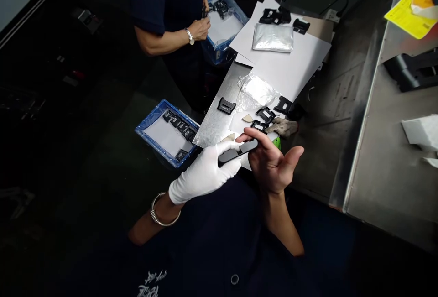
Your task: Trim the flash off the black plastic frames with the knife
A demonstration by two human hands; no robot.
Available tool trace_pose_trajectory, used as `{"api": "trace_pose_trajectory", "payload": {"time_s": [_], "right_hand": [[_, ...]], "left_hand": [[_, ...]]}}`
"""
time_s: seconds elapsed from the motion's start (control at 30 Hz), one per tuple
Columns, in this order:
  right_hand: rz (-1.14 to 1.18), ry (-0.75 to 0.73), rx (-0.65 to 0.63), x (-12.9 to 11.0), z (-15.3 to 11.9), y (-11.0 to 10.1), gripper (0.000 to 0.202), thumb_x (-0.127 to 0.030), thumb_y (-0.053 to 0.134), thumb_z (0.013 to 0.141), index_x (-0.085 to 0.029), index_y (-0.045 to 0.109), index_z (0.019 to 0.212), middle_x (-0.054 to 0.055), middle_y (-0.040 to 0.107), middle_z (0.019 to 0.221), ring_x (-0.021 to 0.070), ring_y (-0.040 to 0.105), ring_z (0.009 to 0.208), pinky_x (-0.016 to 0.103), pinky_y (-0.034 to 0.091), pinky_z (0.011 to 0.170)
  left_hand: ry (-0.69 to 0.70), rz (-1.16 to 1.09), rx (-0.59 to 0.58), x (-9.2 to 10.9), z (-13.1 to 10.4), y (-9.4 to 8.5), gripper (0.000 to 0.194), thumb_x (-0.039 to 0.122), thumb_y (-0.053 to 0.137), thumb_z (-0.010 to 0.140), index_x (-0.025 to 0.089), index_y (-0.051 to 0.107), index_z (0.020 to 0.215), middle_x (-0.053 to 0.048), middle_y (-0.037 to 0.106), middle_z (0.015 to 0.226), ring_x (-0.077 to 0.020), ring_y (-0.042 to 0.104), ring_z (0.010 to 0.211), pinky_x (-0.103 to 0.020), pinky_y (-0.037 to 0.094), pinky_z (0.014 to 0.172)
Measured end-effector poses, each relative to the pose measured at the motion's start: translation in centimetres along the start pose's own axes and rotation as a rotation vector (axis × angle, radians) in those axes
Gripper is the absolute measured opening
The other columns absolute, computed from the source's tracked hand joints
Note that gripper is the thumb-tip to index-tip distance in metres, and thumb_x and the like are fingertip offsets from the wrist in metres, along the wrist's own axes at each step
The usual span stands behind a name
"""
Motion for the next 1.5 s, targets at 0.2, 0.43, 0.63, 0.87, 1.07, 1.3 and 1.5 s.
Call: {"api": "trace_pose_trajectory", "payload": {"time_s": [0.2, 0.43, 0.63, 0.87, 1.07, 1.3, 1.5], "right_hand": [[0.062, 0.031, -0.020, 0.0, 0.0, 0.5, 0.089, -0.084, 0.010, 0.093, -0.025, 0.068, 0.128, 0.011, 0.071, 0.109, 0.0335, 0.066, 0.106, 0.059, 0.049, 0.101], [0.116, 0.029, 0.037, 0.2, -0.4, 1.4, 0.078, -0.078, 0.012, 0.097, -0.027, 0.069, 0.112, 0.010, 0.067, 0.106, 0.0316, 0.063, 0.107, 0.056, 0.046, 0.105], [0.068, -0.048, 0.046, -0.6, -0.9, 1.9, 0.072, -0.075, 0.013, 0.098, -0.025, 0.064, 0.100, 0.011, 0.065, 0.107, 0.0302, 0.062, 0.102, 0.052, 0.050, 0.095], [0.046, -0.058, 0.018, 0.2, -1.8, 2.1, 0.062, -0.074, 0.020, 0.098, -0.027, 0.060, 0.101, 0.008, 0.061, 0.112, 0.0284, 0.061, 0.098, 0.051, 0.050, 0.091], [-0.019, -0.077, -0.074, 1.8, -2.5, 0.9, 0.064, -0.073, 0.022, 0.099, -0.026, 0.064, 0.113, 0.010, 0.063, 0.120, 0.0312, 0.059, 0.114, 0.055, 0.043, 0.106], [-0.742, 0.372, 0.465, 11.8, -3.6, -12.7, 0.061, -0.070, 0.033, 0.093, -0.020, 0.062, 0.112, 0.013, 0.071, 0.113, 0.0268, 0.066, 0.108, 0.043, 0.050, 0.098], [-1.017, 0.555, 0.556, 18.4, -4.5, -18.8, 0.050, -0.062, 0.039, 0.085, -0.018, 0.063, 0.083, 0.017, 0.071, 0.087, 0.0316, 0.066, 0.085, 0.045, 0.050, 0.085]], "left_hand": [[0.026, 0.022, 0.078, 0.4, -0.2, 0.4, 0.022, 0.024, 0.059, 0.096, 0.023, 0.071, 0.115, -0.003, 0.073, 0.099, -0.0206, 0.071, 0.091, -0.029, 0.059, 0.080], [0.212, 0.209, 0.198, 0.0, -0.3, 1.2, 0.016, 0.015, 0.063, 0.091, 0.018, 0.072, 0.104, -0.004, 0.073, 0.093, -0.0165, 0.070, 0.084, -0.027, 0.058, 0.078], [0.322, 0.226, 0.195, -0.3, -0.2, 1.1, 0.017, 0.017, 0.067, 0.089, 0.018, 0.072, 0.105, -0.003, 0.070, 0.088, -0.0145, 0.068, 0.078, -0.027, 0.056, 0.074], [0.362, 0.140, 0.244, -1.1, 0.0, 1.5, 0.003, 0.015, 0.071, 0.084, 0.017, 0.069, 0.083, -0.002, 0.067, 0.080, -0.0144, 0.065, 0.073, -0.028, 0.054, 0.069], [0.244, 0.044, 0.272, -2.9, 0.7, 2.1, 0.021, 0.018, 0.066, 0.089, 0.017, 0.063, 0.068, 0.002, 0.054, 0.062, -0.0109, 0.052, 0.060, -0.026, 0.049, 0.063], [-0.017, -0.048, 0.307, -6.8, 0.9, 1.4, 0.044, 0.029, 0.057, 0.096, 0.018, 0.040, 0.057, 0.004, 0.036, 0.058, -0.0090, 0.035, 0.059, -0.024, 0.037, 0.057], [-0.254, -0.212, 0.228, -9.3, 0.0, 0.8, 0.036, 0.040, 0.044, 0.101, 0.019, 0.047, 0.072, 0.002, 0.047, 0.073, -0.0115, 0.048, 0.070, -0.024, 0.050, 0.071]]}}
Point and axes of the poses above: each hand's wrist, its own z-axis towards the middle knuckle, its own y-axis out of the palm, x = y × z, the point moved 1 cm from there along z, towards the middle knuckle
